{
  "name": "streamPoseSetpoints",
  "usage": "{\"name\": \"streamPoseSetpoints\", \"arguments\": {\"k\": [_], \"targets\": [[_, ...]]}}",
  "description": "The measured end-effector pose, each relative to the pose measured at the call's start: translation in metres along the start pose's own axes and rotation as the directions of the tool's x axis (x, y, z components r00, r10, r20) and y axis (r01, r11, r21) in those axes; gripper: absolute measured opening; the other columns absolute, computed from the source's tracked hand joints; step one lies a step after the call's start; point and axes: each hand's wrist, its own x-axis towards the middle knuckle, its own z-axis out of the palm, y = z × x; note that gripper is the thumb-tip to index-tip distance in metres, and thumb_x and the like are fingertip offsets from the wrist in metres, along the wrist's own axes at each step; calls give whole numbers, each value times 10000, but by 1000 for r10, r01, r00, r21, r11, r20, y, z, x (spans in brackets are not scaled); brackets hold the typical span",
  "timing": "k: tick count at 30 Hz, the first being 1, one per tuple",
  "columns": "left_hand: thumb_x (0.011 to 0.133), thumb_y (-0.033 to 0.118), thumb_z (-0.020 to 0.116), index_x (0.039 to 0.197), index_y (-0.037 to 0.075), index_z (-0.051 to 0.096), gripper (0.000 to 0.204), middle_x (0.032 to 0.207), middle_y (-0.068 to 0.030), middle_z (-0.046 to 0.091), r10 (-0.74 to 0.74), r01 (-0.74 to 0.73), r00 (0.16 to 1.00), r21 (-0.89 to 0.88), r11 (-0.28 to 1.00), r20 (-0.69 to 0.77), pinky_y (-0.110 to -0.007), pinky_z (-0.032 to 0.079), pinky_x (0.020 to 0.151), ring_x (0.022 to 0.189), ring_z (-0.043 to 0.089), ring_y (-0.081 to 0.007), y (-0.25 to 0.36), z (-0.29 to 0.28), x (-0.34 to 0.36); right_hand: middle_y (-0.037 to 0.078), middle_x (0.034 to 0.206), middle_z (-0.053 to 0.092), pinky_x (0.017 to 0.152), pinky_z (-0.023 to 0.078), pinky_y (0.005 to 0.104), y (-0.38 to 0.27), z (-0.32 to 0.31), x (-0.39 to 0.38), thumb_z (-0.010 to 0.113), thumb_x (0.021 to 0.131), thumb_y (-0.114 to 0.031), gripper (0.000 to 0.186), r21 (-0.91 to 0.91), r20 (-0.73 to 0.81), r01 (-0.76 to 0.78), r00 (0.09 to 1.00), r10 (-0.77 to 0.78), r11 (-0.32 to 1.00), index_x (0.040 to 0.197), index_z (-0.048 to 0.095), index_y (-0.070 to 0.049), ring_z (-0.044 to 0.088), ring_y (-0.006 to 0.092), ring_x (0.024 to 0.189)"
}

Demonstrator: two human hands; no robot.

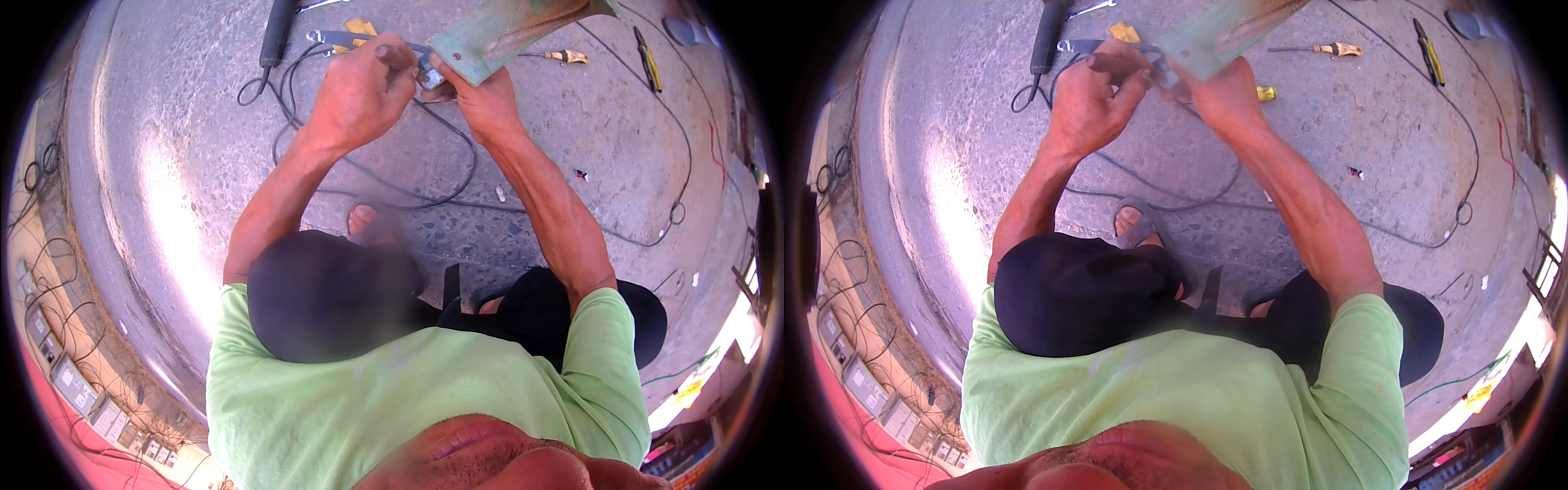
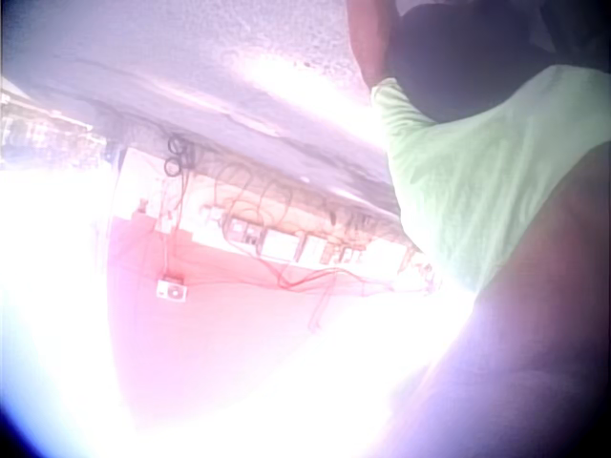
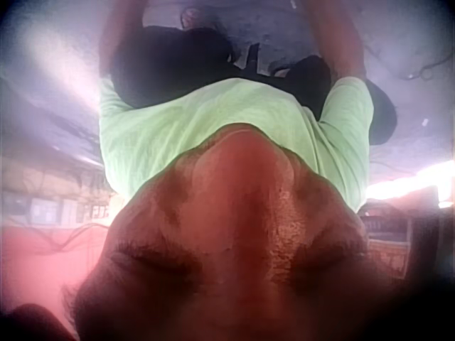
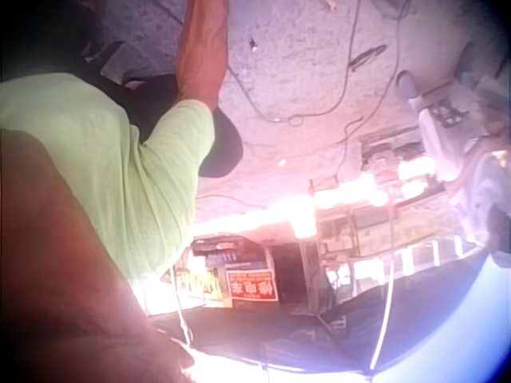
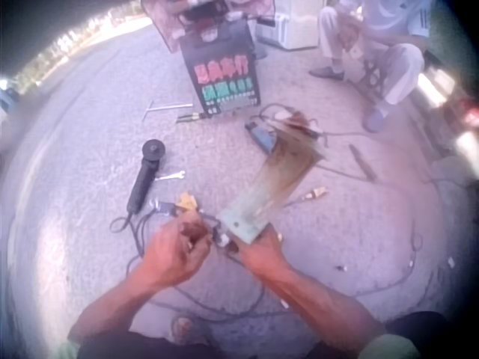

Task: The person uses an angle grinder to smooth the edges of a metal bicycle fender piece. They then use a screwdriver and a wrench to assemble or adjust a metal bracket onto the fender while sitting on the ground.

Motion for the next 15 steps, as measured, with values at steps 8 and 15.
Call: {"name": "streamPoseSetpoints", "arguments": {"k": [8,15], "targets": [[885,92,630,930,34,642,74,835,-167,706,-36,38,999,-53,998,35,-416,566,681,749,699,-374,0,-2,1,77,873,719,590,570,286,-1,-1,-2,760,939,-187,252,-12,21,5,1000,-5,1000,1095,665,-13,727,183,688],[891,93,620,910,33,645,68,821,-165,703,-34,33,999,-6,999,-10,-411,567,677,754,702,-372,2,0,1,83,883,727,596,566,280,-2,0,-1,747,947,-181,237,17,4,-2,1000,2,1000,1091,672,-9,728,185,692]]}}
